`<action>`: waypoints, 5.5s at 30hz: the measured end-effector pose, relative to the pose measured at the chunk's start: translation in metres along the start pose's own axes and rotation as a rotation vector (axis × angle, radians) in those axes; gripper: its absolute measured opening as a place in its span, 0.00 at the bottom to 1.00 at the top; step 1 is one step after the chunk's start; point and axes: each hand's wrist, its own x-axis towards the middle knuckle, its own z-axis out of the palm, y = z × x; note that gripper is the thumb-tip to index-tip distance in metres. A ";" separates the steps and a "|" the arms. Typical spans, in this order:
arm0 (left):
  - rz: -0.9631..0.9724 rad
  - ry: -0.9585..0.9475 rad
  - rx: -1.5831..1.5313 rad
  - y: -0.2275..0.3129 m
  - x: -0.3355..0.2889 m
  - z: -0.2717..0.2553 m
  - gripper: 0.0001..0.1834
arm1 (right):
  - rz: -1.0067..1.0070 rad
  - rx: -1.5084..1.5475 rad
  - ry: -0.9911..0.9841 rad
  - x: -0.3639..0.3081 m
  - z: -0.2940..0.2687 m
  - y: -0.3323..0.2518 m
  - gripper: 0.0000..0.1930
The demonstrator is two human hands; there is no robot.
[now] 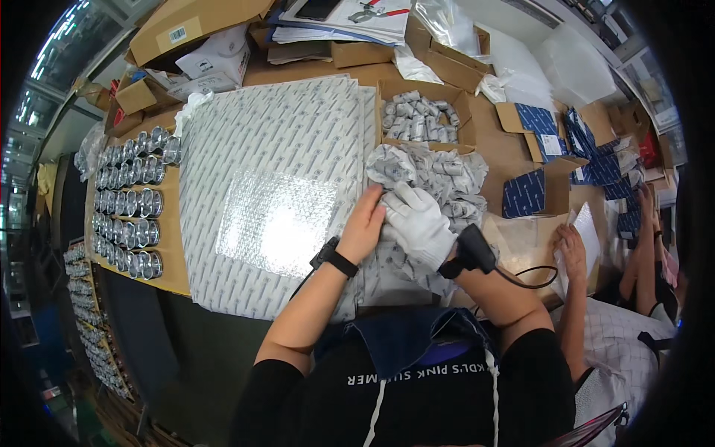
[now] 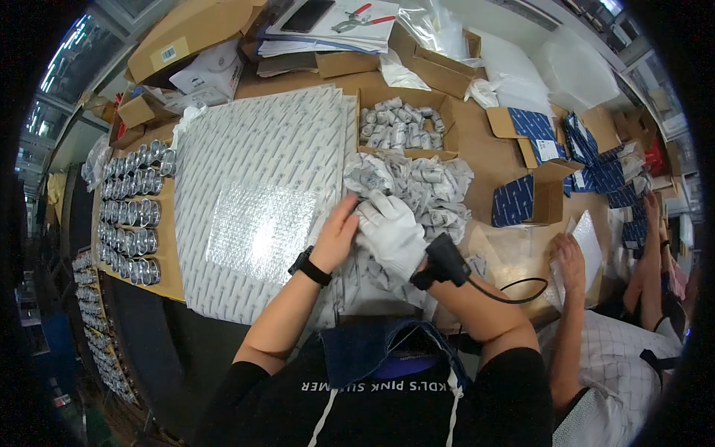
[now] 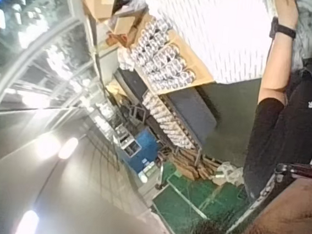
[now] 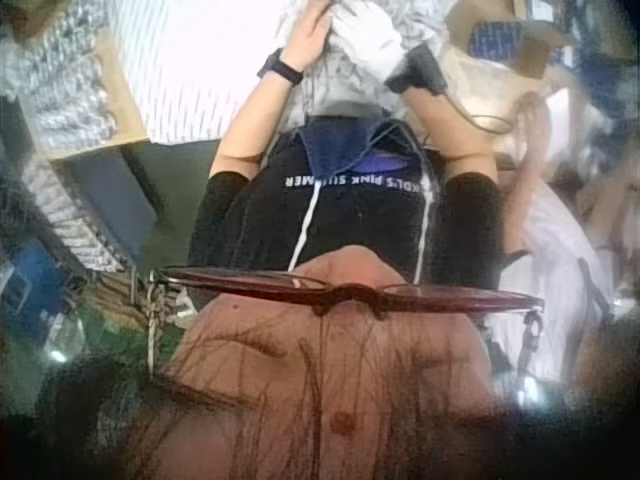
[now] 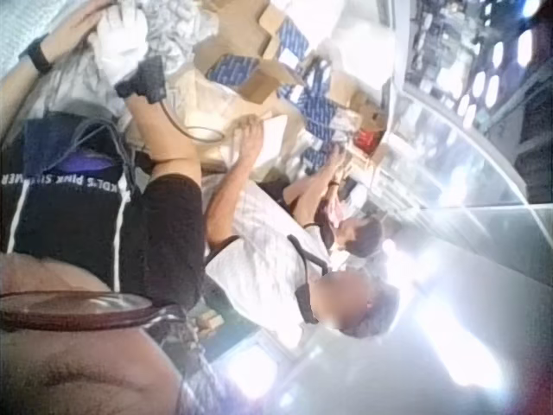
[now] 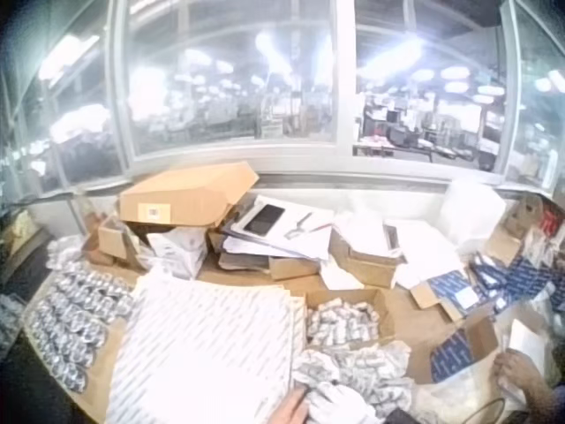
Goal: The recorder is wrapping mechanical components in paper and bubble wrap and placing them into cardboard boxes on a fabrication floor.
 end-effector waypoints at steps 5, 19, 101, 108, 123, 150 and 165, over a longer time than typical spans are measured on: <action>-0.072 -0.119 0.019 0.001 -0.017 0.006 0.24 | 0.321 0.274 -0.354 0.026 -0.060 0.012 0.08; -0.018 -0.030 0.079 0.045 -0.039 -0.017 0.21 | 0.727 -0.494 -0.693 0.107 0.019 0.186 0.30; 0.259 0.029 0.667 0.119 -0.125 -0.073 0.15 | 0.928 0.011 -0.183 -0.182 -0.051 -0.027 0.31; 0.132 -0.006 0.677 0.129 -0.118 -0.080 0.16 | 0.918 -0.192 -0.188 -0.172 -0.060 -0.034 0.33; 0.773 0.031 0.927 0.218 -0.066 -0.010 0.23 | 1.206 0.197 -0.144 -0.212 -0.072 -0.019 0.31; 0.426 -0.999 -0.013 0.044 -0.084 0.290 0.22 | 0.744 1.904 1.314 -0.347 -0.052 0.022 0.22; -0.065 -0.901 0.165 0.039 -0.088 0.262 0.26 | 1.088 1.553 0.961 -0.365 -0.035 0.029 0.20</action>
